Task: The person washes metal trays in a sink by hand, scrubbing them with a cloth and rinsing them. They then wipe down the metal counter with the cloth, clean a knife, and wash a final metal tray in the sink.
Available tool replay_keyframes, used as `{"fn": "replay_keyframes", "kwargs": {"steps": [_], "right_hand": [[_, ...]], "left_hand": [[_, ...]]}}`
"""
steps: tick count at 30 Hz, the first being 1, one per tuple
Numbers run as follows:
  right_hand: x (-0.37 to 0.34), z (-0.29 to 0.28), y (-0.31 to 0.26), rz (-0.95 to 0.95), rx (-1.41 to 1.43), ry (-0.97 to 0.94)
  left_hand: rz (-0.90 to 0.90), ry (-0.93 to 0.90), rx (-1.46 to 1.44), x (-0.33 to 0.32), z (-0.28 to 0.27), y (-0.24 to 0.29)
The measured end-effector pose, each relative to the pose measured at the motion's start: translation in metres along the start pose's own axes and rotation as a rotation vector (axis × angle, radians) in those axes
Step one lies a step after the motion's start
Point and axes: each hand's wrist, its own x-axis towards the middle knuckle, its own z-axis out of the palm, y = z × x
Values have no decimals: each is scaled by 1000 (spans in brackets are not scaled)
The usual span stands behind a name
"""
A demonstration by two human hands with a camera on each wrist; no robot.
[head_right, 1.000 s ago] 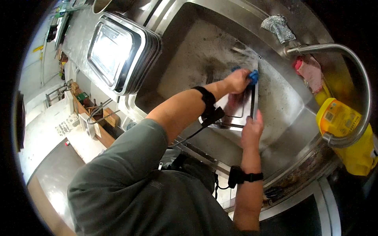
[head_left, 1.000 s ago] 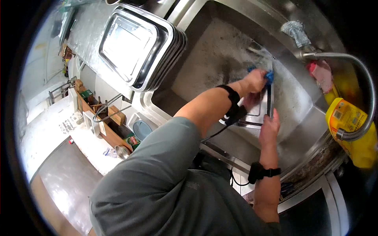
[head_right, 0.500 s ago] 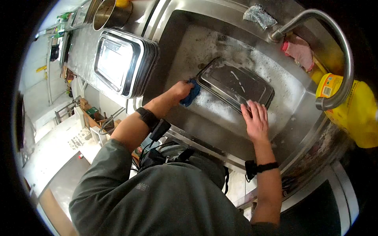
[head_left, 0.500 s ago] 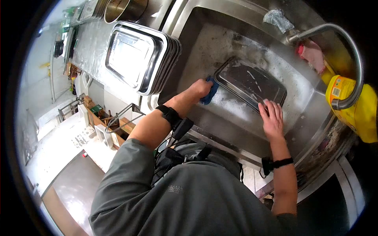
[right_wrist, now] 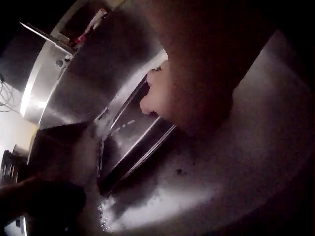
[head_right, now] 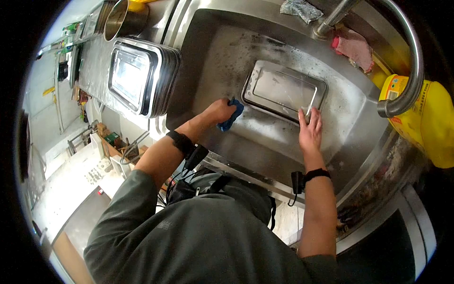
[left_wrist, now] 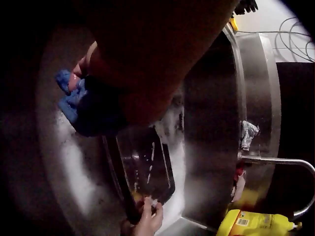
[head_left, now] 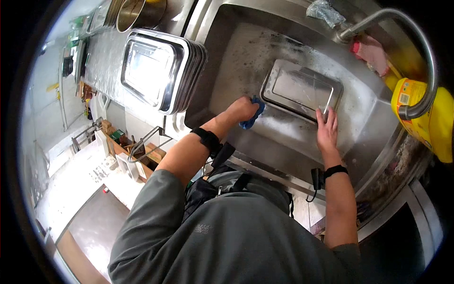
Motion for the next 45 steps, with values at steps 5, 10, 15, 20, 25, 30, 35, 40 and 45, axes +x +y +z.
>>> {"fn": "replay_keyframes", "kwargs": {"steps": [5, 10, 15, 20, 25, 30, 35, 40, 45], "right_hand": [[23, 14, 12, 376, 366, 1], [68, 34, 36, 640, 616, 60], [78, 58, 30, 613, 779, 6], [56, 8, 0, 597, 1068, -12], [34, -30, -14, 436, 1493, 157], [29, -46, -33, 597, 1653, 234], [7, -57, -34, 357, 1114, 181], [-15, -150, -34, 317, 684, 176], [-21, -193, -41, 159, 871, 113]], "left_hand": [[38, 8, -17, -8, 5, 0], [67, 28, -2, -17, 9, -6], [-19, 93, -134, -24, 11, -3], [112, 99, -315, -37, 17, 21], [557, 189, -282, -42, 25, 56], [832, 271, -389, -47, 43, 99], [926, 628, -310, -34, 52, 139], [482, 655, -582, 4, 24, 110], [248, 472, -520, 5, 3, 41]]}}
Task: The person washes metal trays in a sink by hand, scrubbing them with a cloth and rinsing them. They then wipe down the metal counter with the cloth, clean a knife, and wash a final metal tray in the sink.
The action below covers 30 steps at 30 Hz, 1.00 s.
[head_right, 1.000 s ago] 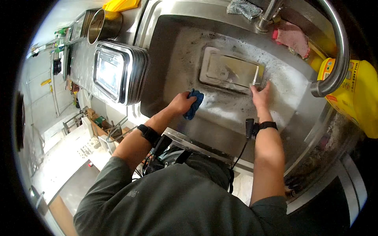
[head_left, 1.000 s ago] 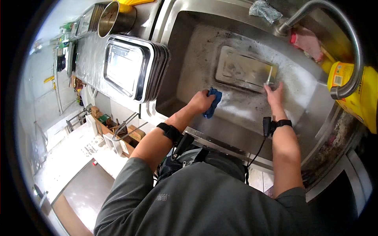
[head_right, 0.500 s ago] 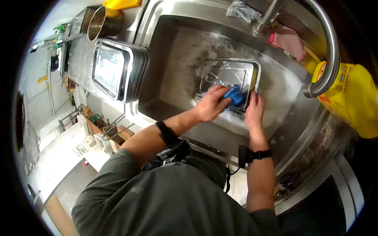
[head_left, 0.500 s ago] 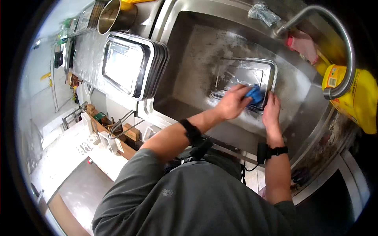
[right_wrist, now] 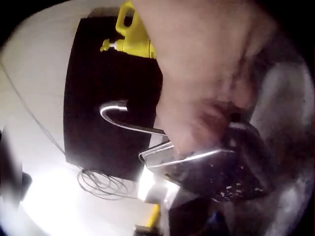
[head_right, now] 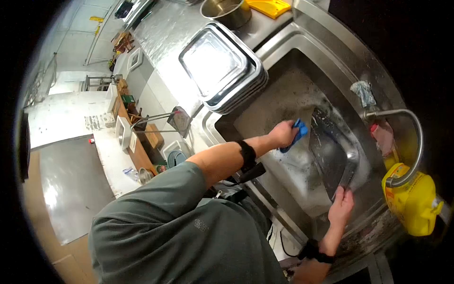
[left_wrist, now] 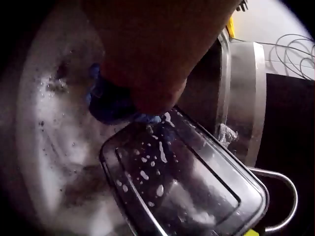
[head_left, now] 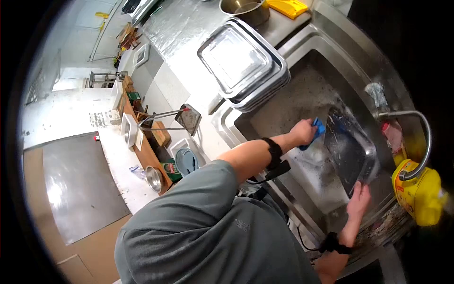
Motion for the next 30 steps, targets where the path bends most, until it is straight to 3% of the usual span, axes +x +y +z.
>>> {"fn": "replay_keyframes", "kwargs": {"steps": [2, 5, 6, 7, 9, 11, 14, 15, 18, 19, 23, 26, 28, 29, 30], "right_hand": [[-6, 0, -15, -26, -49, 50], [-14, 5, -32, -73, 32, 76], [-18, 5, -47, -38, -121, 50], [-18, 7, -60, -11, -270, 27], [-17, 10, -72, -121, -269, 71], [-28, 8, -86, -202, -280, 101], [-24, 24, -131, -698, -347, 100], [-24, 29, -153, -711, -352, 94], [-17, 55, -205, -1152, -465, -67], [-14, 66, -214, -1159, -467, -69], [15, 120, -245, -1548, -444, -163], [46, 168, -257, -1661, -444, -279], [63, 197, -262, -1704, -433, -289], [71, 209, -262, -1725, -468, -287], [80, 220, -260, -1746, -504, -285]], "left_hand": [[-62, -182, 63, -25, -21, -3], [-105, -214, -72, -53, -38, -8], [-138, -197, -92, -58, -37, -10], [-121, -193, -106, -61, -38, -15], [11, -185, -40, -68, -41, -27], [18, -209, -77, -76, -42, -34], [-14, -251, -106, -77, -55, -34], [-11, -242, -117, -78, -55, -36], [-15, -192, -186, -83, -61, -36], [-12, -186, -190, -85, -62, -37], [999, 218, -444, -80, -64, -50], [592, -48, -99, -46, 8, -103], [276, -54, -213, -59, -3, -90], [200, -149, -49, -75, -36, -63], [89, -179, -91, -83, -52, -50]]}}
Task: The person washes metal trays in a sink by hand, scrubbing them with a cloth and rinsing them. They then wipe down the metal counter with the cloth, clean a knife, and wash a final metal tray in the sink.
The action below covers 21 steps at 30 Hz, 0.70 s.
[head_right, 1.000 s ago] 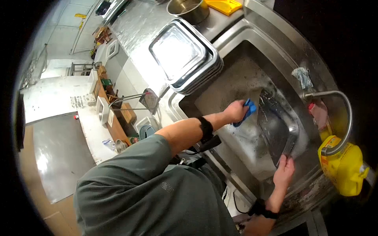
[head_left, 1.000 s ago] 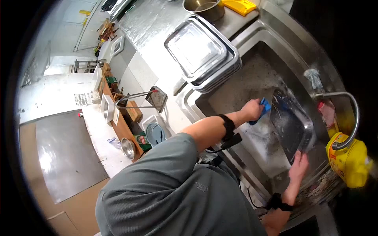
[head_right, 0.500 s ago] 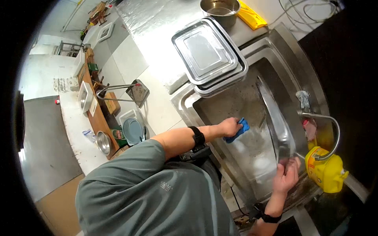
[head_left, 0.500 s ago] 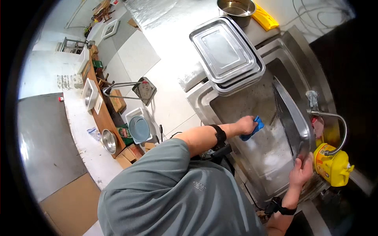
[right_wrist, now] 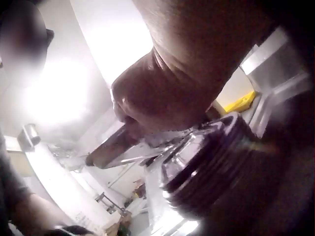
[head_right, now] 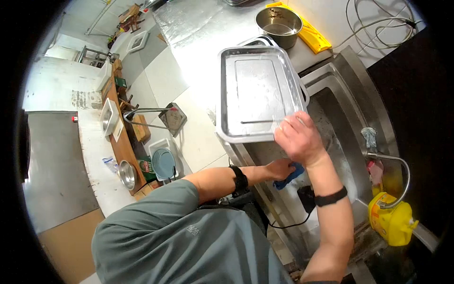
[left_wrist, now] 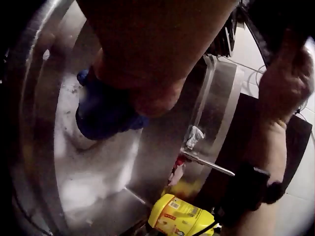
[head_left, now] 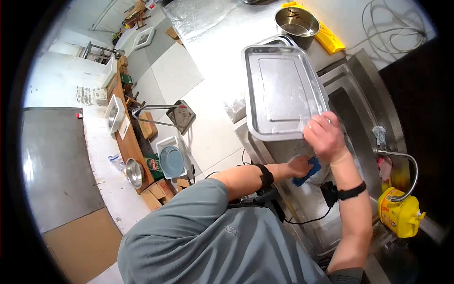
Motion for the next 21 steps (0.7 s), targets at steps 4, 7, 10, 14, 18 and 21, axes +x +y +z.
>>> {"fn": "replay_keyframes", "kwargs": {"steps": [4, 7, 10, 14, 18, 21], "right_hand": [[-13, 40, 31, 74, -67, -81], [-28, 54, 45, 183, -51, -55], [-29, 41, 39, 403, 41, -16], [-47, 88, 54, 952, 351, 219], [-33, 93, 61, 1418, 1047, 394], [-38, 100, 55, 1451, 1203, 408]], "left_hand": [[-149, -75, -48, -8, -17, 10], [-117, -37, -92, -8, -19, 2], [-129, -3, -96, -8, -19, -7], [-148, -18, -115, -13, -29, -2], [-149, -29, -141, -17, -32, -3], [-114, -12, -152, -19, -28, -11]]}}
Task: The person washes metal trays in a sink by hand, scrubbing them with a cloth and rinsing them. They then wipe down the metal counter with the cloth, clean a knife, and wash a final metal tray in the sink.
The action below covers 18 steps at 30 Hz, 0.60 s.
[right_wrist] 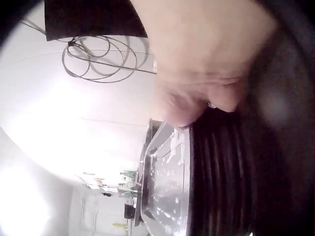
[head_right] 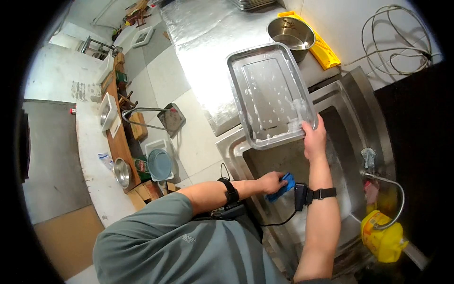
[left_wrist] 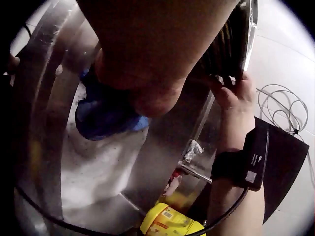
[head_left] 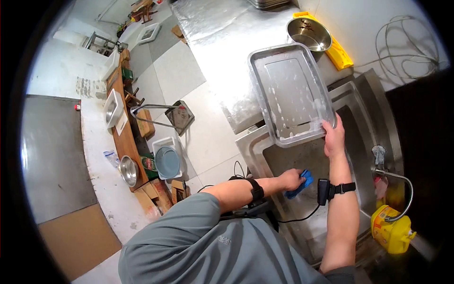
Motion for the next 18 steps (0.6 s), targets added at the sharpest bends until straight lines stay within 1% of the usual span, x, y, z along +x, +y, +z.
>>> {"fn": "replay_keyframes", "kwargs": {"steps": [1, 3, 6, 7, 8, 9, 10, 11, 12, 13, 14, 15, 16, 17, 18], "right_hand": [[-3, 0, 2, -5, -22, 35], [-10, 7, 8, -31, -18, 43], [-15, 31, 14, -61, 27, 84], [-13, 40, 14, -46, 38, 80], [-13, 49, 14, -29, 52, 81], [-13, 61, 7, 19, 56, 94], [-7, 69, 9, -3, 45, 100], [2, 76, 13, -23, 35, 108], [12, 84, 21, -50, 9, 161], [24, 91, 29, -62, 37, 150], [25, 96, 22, -79, -16, 98], [16, 102, 3, -98, -120, 106], [21, 101, 10, -140, -234, 100], [22, 100, 19, -44, -208, 93], [8, 91, 10, 2, -144, 17]], "left_hand": [[24, 2, -6, 1, 1, -1], [19, -5, 0, 0, 5, 0], [14, -18, 8, 5, 6, -1], [13, -24, 0, 6, 9, -4], [11, -36, 5, 17, 19, -19], [83, -85, -74, 39, 33, -46], [154, -135, -154, 43, 32, -51], [322, -106, -348, 43, 31, -60], [279, -77, -836, 33, 37, -67], [402, -75, -602, 40, 34, -74], [527, -42, -357, 47, 31, -82], [648, 12, -140, 55, 28, -90], [433, -189, -561, 75, 38, -128], [185, -374, -959, 92, 43, -147], [445, -162, -498, 83, 32, -103]]}}
